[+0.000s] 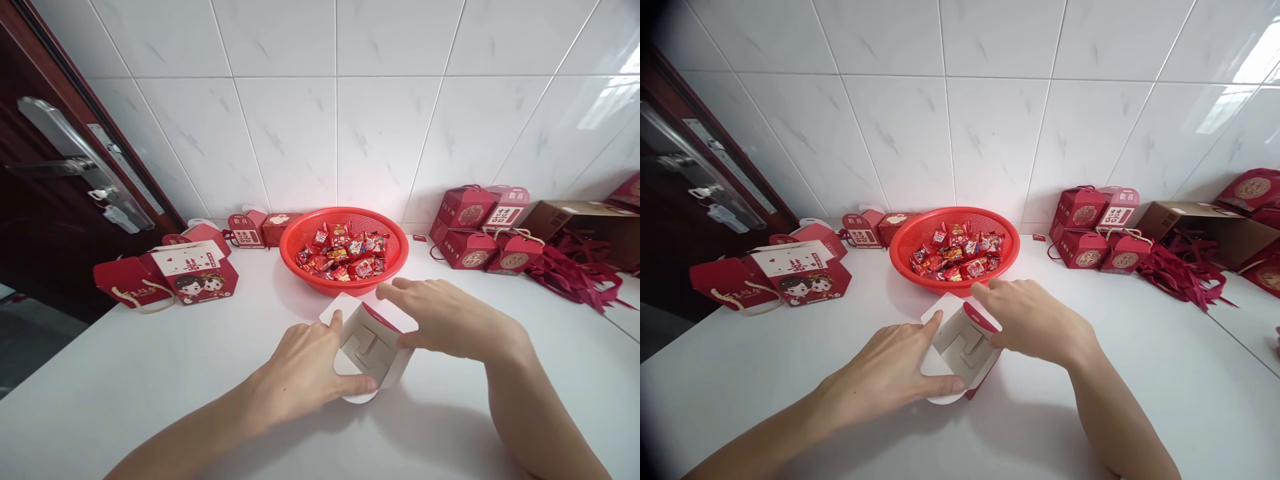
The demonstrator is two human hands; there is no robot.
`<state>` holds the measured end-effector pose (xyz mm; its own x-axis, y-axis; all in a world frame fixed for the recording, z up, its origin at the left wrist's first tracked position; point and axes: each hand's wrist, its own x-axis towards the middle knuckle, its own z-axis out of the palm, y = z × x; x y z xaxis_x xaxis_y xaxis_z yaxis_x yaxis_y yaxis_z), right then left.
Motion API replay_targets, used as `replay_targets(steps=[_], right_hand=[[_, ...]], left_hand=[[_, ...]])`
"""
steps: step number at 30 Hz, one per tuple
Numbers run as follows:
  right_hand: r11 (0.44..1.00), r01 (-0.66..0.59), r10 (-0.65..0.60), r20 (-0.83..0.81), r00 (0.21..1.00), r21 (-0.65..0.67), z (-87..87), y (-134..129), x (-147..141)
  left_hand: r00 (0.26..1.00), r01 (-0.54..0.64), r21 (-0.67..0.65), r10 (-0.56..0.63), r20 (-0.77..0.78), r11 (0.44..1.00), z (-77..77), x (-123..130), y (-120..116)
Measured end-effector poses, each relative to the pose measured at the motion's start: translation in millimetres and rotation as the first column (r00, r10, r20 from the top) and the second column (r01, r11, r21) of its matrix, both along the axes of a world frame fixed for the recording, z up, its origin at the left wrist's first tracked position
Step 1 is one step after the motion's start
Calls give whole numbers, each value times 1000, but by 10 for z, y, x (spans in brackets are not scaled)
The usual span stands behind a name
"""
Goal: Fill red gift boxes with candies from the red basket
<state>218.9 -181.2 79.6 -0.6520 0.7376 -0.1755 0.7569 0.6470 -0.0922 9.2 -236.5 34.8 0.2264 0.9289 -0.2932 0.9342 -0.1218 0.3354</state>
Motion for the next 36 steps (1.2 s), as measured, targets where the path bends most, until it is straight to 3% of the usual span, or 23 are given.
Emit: replay_targets(steps=[4,6,12,19,24,29,36], right_hand=[[960,-255,234,-175,956,-111,4,-137,-27],[948,-291,267,-171,948,-130,-32,-162,-43],[993,-112,111,-48,993,-27,-43,-140,0],[994,-10,13,28,1000,-108,-32,-3,-21],[991,-11,9,-15,1000,-136,-64,96,-7],[991,-48,28,-153,988,-127,37,80,80],[994,-68,34,-331,943,-91,79,207,245]], left_hand=[[1000,19,10,-19,5,1000,-13,10,10],[1000,18,12,-18,-11,1000,-15,13,16],[999,3,-7,-3,-50,1000,9,23,29],[998,7,33,-5,-62,999,16,37,51],[996,13,82,-5,-93,997,10,53,63],[999,34,117,-35,6,993,69,48,39],[994,-62,157,47,94,986,231,-171,101]])
